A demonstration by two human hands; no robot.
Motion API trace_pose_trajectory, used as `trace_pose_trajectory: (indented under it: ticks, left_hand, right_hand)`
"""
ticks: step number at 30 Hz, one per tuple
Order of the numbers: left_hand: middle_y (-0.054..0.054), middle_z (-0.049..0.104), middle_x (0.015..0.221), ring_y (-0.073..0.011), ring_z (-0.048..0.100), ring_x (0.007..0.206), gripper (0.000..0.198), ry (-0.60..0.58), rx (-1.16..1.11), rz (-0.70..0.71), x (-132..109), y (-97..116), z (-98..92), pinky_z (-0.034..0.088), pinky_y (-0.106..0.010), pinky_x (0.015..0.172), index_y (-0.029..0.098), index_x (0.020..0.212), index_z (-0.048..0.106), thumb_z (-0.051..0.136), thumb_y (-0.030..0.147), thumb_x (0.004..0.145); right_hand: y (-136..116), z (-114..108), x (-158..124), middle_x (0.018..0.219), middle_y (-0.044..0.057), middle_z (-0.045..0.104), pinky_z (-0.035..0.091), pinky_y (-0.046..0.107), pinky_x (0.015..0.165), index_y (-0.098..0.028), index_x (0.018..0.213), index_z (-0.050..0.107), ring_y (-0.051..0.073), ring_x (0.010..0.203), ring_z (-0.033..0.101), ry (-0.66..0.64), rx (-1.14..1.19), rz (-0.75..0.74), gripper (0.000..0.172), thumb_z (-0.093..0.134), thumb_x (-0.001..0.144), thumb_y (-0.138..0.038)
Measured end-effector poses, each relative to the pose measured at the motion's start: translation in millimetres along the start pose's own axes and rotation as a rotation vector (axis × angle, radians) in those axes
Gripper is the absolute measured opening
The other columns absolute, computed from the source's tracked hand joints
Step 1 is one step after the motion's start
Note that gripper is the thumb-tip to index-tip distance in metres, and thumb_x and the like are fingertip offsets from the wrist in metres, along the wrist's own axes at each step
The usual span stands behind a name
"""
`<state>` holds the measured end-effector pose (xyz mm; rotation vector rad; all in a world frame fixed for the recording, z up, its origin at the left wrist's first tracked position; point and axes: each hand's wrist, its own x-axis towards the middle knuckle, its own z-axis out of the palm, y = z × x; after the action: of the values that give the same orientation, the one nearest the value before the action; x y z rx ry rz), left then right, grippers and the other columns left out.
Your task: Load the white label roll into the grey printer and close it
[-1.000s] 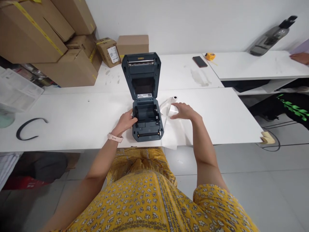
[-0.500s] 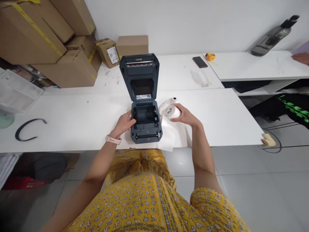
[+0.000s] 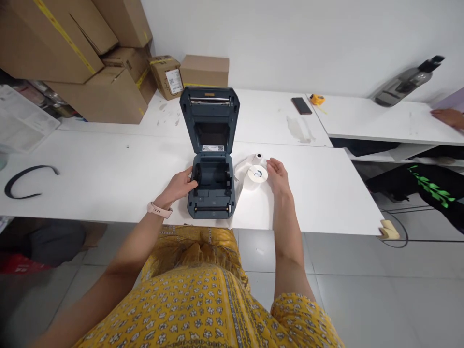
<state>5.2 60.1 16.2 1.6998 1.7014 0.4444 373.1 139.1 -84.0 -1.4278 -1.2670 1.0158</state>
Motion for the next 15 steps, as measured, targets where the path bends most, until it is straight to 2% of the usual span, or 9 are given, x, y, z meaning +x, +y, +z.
trace_pose_trajectory:
  ticks: [3,5,7,9,12,13,15]
  left_hand:
    - [0.003,0.056,0.055,-0.021,0.059,0.056,0.058,0.006,0.018,-0.002,-0.4,1.6,0.0,0.048,-0.031,0.065,0.021,0.138,0.062,0.051,0.023,0.081]
    - [0.002,0.058,0.057,-0.0221,0.06,0.058,0.058,0.004,0.029,0.005,-0.1,1.3,0.3,0.049,-0.032,0.066,0.021,0.139,0.061,0.052,0.023,0.081]
    - [0.002,0.059,0.058,-0.023,0.062,0.06,0.058,0.002,0.048,0.016,0.6,0.3,0.4,0.048,-0.032,0.066,0.021,0.138,0.061,0.052,0.022,0.081]
    - [0.001,0.06,0.059,-0.024,0.063,0.062,0.056,0.002,0.078,0.024,1.5,-0.3,-0.1,0.048,-0.032,0.066,0.019,0.136,0.061,0.052,0.022,0.081]
    - [-0.002,0.065,0.065,-0.0258,0.066,0.068,0.051,-0.002,0.127,0.029,2.1,0.2,-1.8,0.048,-0.033,0.069,0.017,0.131,0.063,0.052,0.021,0.081]
    - [-0.002,0.067,0.068,-0.0261,0.067,0.07,0.05,-0.004,0.138,0.031,2.0,0.6,-2.4,0.048,-0.033,0.07,0.017,0.131,0.063,0.052,0.021,0.082]
    - [-0.003,0.069,0.071,-0.0261,0.068,0.072,0.05,-0.005,0.147,0.035,1.8,1.1,-3.4,0.049,-0.034,0.071,0.017,0.13,0.063,0.052,0.021,0.082]
  right_hand:
    - [-3.5,9.6,27.3,0.149,0.016,0.063,0.049,0.049,0.118,-0.025,0.137,0.058,0.031,0.142,0.058,-0.074,-0.01,-0.002,0.095,0.084,0.056,-0.069]
    - [-8.5,18.1,42.9,0.132,0.017,0.073,0.056,0.051,0.109,-0.021,0.123,0.065,0.034,0.128,0.067,-0.121,-0.01,0.009,0.088,0.088,0.05,-0.065]
    - [-18.5,23.2,54.0,0.115,0.016,0.078,0.06,0.053,0.099,-0.02,0.109,0.069,0.036,0.114,0.072,-0.138,-0.004,0.014,0.077,0.086,0.052,-0.069]
    - [-35.8,21.3,57.8,0.114,0.014,0.077,0.06,0.052,0.098,-0.022,0.105,0.068,0.035,0.114,0.072,-0.119,0.023,-0.009,0.073,0.078,0.058,-0.078]
    - [-75.4,9.3,43.5,0.128,0.009,0.073,0.059,0.046,0.1,-0.028,0.116,0.066,0.032,0.123,0.068,-0.13,0.114,-0.16,0.073,0.067,0.07,-0.084]
    - [-90.9,6.2,33.2,0.129,0.008,0.072,0.059,0.045,0.097,-0.03,0.12,0.066,0.031,0.121,0.069,-0.175,0.14,-0.235,0.072,0.065,0.072,-0.084]
    - [-121.8,7.9,8.3,0.12,0.006,0.072,0.06,0.041,0.084,-0.032,0.123,0.067,0.028,0.105,0.073,-0.354,0.133,-0.342,0.07,0.064,0.076,-0.084]
